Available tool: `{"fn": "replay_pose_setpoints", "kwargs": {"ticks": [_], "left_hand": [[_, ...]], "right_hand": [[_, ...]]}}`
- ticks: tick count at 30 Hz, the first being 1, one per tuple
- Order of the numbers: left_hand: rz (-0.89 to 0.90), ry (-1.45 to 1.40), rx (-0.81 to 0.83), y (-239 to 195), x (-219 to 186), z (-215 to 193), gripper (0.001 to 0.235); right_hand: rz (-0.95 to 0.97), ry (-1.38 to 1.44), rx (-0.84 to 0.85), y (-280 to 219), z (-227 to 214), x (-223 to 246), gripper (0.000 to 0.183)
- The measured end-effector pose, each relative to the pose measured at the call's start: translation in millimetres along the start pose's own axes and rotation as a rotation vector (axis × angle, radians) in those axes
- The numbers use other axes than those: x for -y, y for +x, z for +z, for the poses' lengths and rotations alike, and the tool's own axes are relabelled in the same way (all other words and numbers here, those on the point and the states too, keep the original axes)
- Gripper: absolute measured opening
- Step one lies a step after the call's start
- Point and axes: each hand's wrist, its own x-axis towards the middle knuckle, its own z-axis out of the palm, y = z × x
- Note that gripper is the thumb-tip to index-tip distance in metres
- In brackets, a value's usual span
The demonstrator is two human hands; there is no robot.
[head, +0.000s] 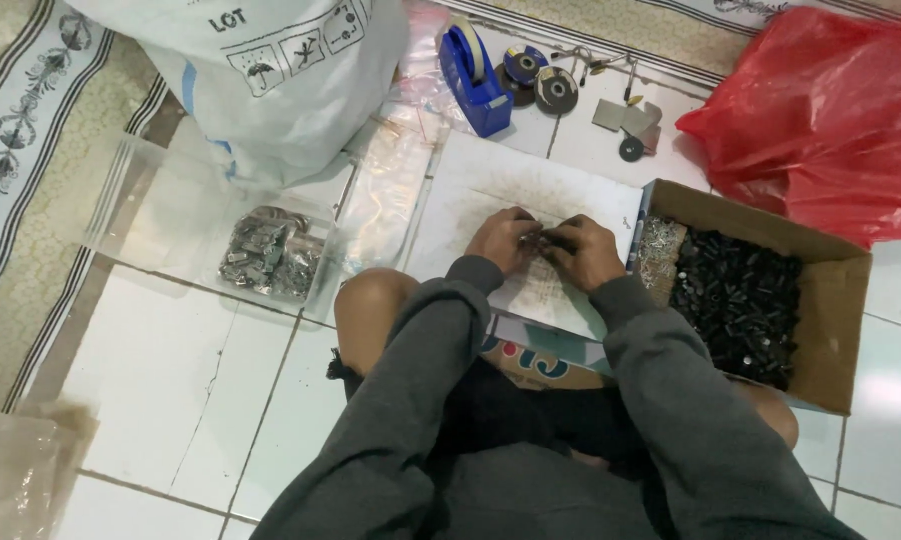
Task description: The person sits on the floor and assembles small silver metal pieces by hand, pressing them together on a white surface. They place the assembled pieces into a clear plastic bag and continue assembling additional pieces from a cardboard box.
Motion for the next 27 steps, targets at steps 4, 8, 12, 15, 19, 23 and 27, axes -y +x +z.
{"fn": "replay_pose_setpoints", "kwargs": {"ticks": [4, 8, 12, 15, 19, 23, 27], "left_hand": [[0.026, 0.094, -0.008, 0, -25, -15, 0.04], [0.174, 0.103, -0.191, 11, -60, 0, 0.039], [0.225, 0.028, -0.304, 21, -122, 38, 0.04], [0.109, -0.059, -0.217, 22, -163, 106, 0.038], [0.107, 0.216, 0.067, 21, -214, 120, 0.012], [-0.018, 0.084, -0.066, 39, -231, 124, 0.022], [0.139, 0.182, -0.039, 61, -218, 131, 0.019]], "right_hand": [[-0.072, 0.016, -0.062, -9, -17, 19, 0.036], [-0.101, 0.223, -0.211, -19, -52, 25, 0.024], [-0.029, 0.345, -0.339, -33, -90, -16, 0.014], [0.145, 0.419, -0.391, -51, -97, -79, 0.016], [0.299, 0.301, -0.298, -64, -97, -118, 0.017], [0.435, 0.204, -0.133, -71, -57, -184, 0.027], [0.319, -0.084, 0.031, -64, 21, -289, 0.043]]}}
